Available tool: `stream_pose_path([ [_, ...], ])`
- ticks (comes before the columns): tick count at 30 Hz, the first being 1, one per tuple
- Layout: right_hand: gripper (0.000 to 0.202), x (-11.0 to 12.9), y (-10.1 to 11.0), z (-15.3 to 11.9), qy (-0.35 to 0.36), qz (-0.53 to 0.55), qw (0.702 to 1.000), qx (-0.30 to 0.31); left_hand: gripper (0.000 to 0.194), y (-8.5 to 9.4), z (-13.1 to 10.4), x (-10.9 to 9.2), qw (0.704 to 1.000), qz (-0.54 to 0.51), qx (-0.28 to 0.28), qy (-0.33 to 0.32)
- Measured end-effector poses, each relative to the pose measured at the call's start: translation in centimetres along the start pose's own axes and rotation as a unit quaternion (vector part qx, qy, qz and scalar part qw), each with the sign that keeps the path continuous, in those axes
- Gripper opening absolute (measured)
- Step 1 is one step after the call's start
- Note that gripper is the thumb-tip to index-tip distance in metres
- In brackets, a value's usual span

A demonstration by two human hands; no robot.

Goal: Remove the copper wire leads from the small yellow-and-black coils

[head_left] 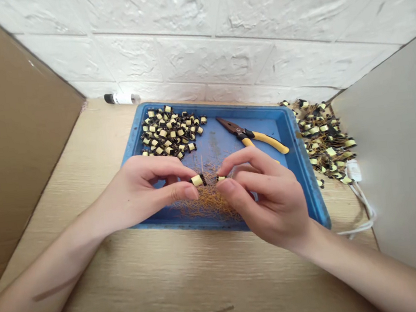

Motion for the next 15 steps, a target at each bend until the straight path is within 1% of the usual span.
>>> stream_pose_path([
  [2,0.036,-0.2,0.1,-0.1,-0.007,-0.009,1.000,-0.007,0.007,0.1,0.0,0.0,1.000,0.007,-0.006,0.001],
  [5,0.014,-0.7,-0.1,-0.4,-0.040,-0.015,0.999,-0.015,0.009,0.2,0.1,0.0,1.000,0.006,-0.015,-0.003],
  [6,0.010,-0.9,-0.2,-0.3,-0.048,-0.015,0.999,-0.014,0.009,0.3,0.1,0.1,1.000,0.004,-0.019,-0.003],
  [8,0.010,-1.0,-0.1,0.1,-0.050,-0.033,0.998,-0.010,0.008,0.6,0.2,0.2,0.999,0.007,-0.032,-0.006],
  [10,0.021,-1.2,0.7,1.0,-0.033,-0.089,0.995,-0.011,0.008,0.9,0.3,0.2,0.999,0.017,-0.044,-0.011],
  [12,0.029,-1.6,2.0,1.9,-0.010,-0.168,0.986,-0.020,0.009,1.0,0.4,0.3,0.999,0.020,-0.047,-0.014],
  [14,0.025,-2.4,3.6,2.5,0.012,-0.252,0.967,-0.036,0.010,0.9,0.4,0.4,0.999,0.017,-0.042,-0.013],
  [15,0.021,-3.1,4.1,2.5,0.014,-0.296,0.955,-0.030,0.011,0.9,0.3,0.4,0.999,0.015,-0.039,-0.011],
])
Point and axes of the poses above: each hand's wrist, its own z-axis towards the middle knuckle, its own y-axis out of the back of the hand, x = y × z, the point moved 10 cm from there along z, towards the middle knuckle, and after that the axes turned 14 degrees about -x, right-handed, at the moved point
